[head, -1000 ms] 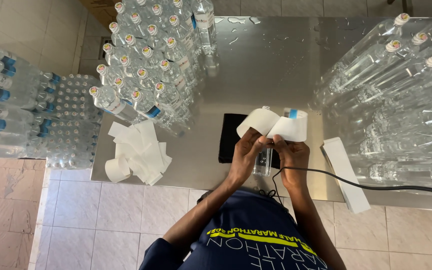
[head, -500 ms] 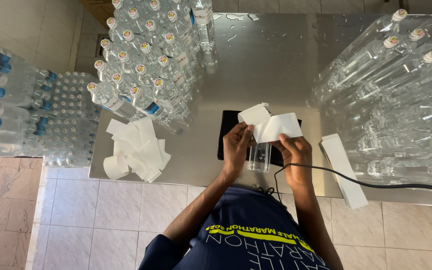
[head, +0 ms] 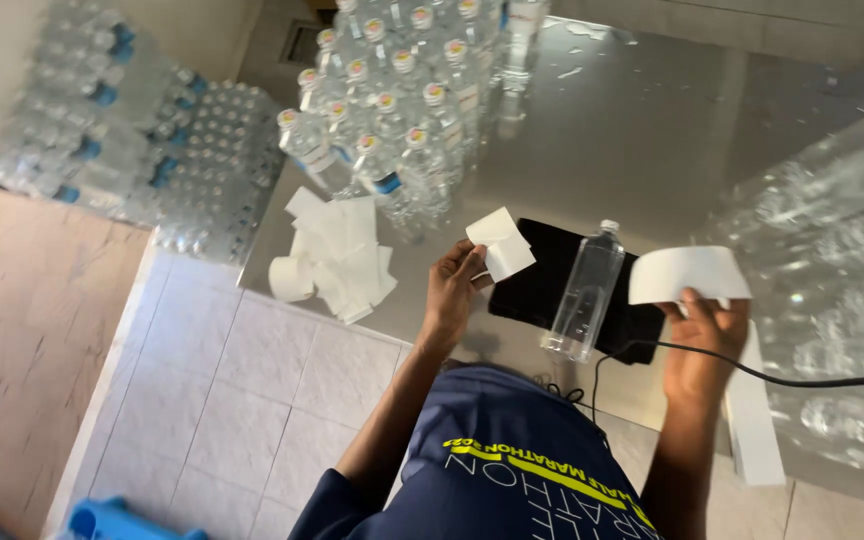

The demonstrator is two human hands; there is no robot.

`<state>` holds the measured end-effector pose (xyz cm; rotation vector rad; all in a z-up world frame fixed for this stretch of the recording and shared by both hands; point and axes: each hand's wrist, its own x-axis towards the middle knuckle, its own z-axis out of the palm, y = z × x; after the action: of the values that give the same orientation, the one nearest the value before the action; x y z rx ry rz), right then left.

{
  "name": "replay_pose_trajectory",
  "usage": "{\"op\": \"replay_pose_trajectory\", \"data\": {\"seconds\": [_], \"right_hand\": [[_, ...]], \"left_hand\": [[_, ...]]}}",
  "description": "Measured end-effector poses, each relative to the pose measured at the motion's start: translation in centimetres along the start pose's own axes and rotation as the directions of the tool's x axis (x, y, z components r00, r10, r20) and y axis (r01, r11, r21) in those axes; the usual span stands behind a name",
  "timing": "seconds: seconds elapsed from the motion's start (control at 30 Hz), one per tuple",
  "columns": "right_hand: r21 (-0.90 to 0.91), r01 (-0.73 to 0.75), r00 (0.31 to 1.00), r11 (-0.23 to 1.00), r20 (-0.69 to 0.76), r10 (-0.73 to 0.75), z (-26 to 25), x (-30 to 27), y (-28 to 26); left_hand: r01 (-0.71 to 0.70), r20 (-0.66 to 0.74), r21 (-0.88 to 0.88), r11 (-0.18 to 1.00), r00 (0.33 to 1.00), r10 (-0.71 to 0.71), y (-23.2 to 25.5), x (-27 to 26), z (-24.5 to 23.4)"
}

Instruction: Manually applying labels to plastic water bottles at a production workstation

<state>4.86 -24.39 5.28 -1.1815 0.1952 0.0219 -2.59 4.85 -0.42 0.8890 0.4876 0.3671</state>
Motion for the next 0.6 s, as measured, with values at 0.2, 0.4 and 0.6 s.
{"op": "replay_pose_trajectory", "data": {"seconds": [0.2, 0.4, 0.6], "right_hand": [[-0.278, 0.113, 0.993, 0.954, 0.009, -0.115, -1.7, 1.2, -2.3], [-0.291, 0.068, 0.994, 0.954, -0.067, -0.091, -2.3, 1.9, -1.5], [-0.382, 0.572, 0.82, 0.725, 0.257, -0.511, -0.8, 1.0, -3.0]], "left_hand": [[-0.124, -0.16, 0.043, 0.991, 0.979, 0.129, 10.3, -2.2, -6.4], [-0.271, -0.256, 0.499, 0.823, 0.861, 0.439, 10.5, -2.1, -12.7], [0.095, -0.458, 0.288, 0.953, 0.887, 0.05, 0.3, 1.5, -22.1]]}}
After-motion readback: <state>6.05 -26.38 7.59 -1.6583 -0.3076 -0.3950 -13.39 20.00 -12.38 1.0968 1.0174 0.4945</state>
